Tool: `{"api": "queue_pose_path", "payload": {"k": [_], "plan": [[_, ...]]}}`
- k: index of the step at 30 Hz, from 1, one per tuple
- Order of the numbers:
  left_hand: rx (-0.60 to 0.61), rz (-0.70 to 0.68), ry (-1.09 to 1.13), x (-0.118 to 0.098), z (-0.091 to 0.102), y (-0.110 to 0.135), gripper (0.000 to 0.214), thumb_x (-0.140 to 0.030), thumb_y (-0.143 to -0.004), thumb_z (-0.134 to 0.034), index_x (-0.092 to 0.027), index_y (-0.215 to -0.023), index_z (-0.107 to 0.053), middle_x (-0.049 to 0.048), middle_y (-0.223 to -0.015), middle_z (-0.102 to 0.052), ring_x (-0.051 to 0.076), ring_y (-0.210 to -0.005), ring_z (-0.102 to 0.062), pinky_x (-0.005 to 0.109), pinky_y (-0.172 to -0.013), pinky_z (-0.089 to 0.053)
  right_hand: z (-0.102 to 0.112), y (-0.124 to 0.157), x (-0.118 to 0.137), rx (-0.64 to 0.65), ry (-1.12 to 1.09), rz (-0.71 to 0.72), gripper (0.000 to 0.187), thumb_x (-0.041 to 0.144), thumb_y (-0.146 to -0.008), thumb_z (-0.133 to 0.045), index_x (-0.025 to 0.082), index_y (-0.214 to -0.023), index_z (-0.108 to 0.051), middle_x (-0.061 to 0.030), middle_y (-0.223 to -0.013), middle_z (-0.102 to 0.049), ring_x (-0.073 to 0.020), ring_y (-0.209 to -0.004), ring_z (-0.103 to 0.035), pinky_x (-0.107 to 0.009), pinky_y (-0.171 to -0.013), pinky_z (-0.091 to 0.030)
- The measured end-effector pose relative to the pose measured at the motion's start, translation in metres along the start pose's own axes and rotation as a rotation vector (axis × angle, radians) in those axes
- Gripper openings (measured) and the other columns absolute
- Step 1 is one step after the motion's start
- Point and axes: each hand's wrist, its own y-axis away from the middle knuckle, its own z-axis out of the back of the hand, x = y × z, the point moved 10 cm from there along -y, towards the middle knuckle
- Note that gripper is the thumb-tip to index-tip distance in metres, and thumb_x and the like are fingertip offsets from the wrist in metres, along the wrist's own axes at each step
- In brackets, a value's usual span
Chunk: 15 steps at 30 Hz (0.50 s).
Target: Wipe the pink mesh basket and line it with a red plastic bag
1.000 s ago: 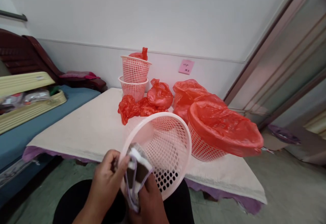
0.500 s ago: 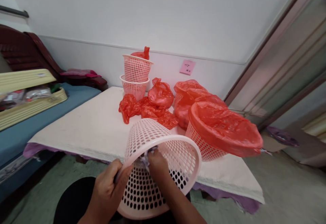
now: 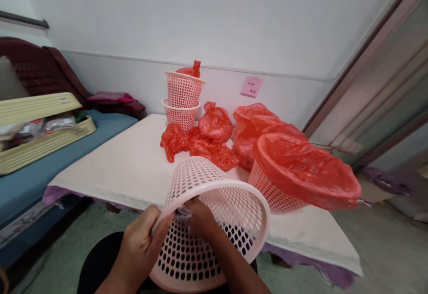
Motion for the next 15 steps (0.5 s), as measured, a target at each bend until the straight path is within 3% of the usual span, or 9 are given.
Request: {"api": "queue_pose_path", "payload": {"k": [2, 4, 8, 11, 15], "plan": [[-0.039, 0.025, -0.021, 0.007, 0.008, -0.008, 0.027, -0.032, -0.092, -0.051, -0.021, -0.067, -0.048, -0.0074, -0.057, -0.041, 0.008, -0.049, -0.044, 0.019, -0.05, -0.037, 0.001, 0.026, 0.021, 0.113, -0.057, 0.096, 0.038, 0.014, -0.075, -0.055, 0.027, -0.109, -0.067, -0.0044, -0.109, -0.068, -0.0205, -0.096, -0.065, -0.028, -0.083, -0.049], [-0.075, 0.045, -0.037, 0.014, 0.015, -0.016, 0.029, -0.035, -0.091, -0.052, -0.022, -0.065, -0.047, -0.0078, -0.055, -0.04, 0.009, -0.048, -0.043, 0.019, -0.049, -0.037, 0.004, 0.058, 0.045, 0.175, -0.108, 0.188, 0.04, 0.017, -0.078, -0.056, 0.029, -0.115, -0.064, -0.0037, -0.12, -0.063, -0.0199, -0.103, -0.063, -0.027, -0.087, -0.047], [-0.071, 0.102, -0.017, 0.025, 0.02, -0.029, 0.03, -0.04, -0.089, -0.052, -0.021, -0.067, -0.051, -0.0079, -0.055, -0.042, 0.009, -0.049, -0.044, 0.02, -0.049, -0.036, 0.003, 0.102, 0.059, 0.227, -0.13, 0.135, 0.03, 0.022, -0.084, -0.053, 0.029, -0.11, -0.066, -0.0025, -0.103, -0.067, -0.0183, -0.088, -0.065, -0.023, -0.073, -0.049], [-0.032, 0.168, 0.052, 0.026, 0.014, -0.032, 0.031, -0.043, -0.089, -0.052, -0.021, -0.068, -0.052, -0.0073, -0.057, -0.044, 0.01, -0.053, -0.045, 0.02, -0.051, -0.038, 0.026, 0.095, 0.056, 0.098, -0.219, 0.104, 0.03, 0.019, -0.081, -0.055, 0.028, -0.106, -0.068, -0.0031, -0.104, -0.067, -0.0201, -0.091, -0.065, -0.026, -0.077, -0.05], [0.006, 0.221, 0.14, 0.013, 0.003, -0.024, 0.032, -0.042, -0.09, -0.051, -0.022, -0.066, -0.048, -0.0068, -0.057, -0.04, 0.011, -0.054, -0.043, 0.02, -0.052, -0.037, 0.066, 0.047, 0.033, -0.196, -0.59, -0.018, 0.028, 0.019, -0.088, -0.046, 0.024, -0.103, -0.068, -0.0008, -0.093, -0.07, -0.02, -0.09, -0.065, -0.029, -0.079, -0.051]]}}
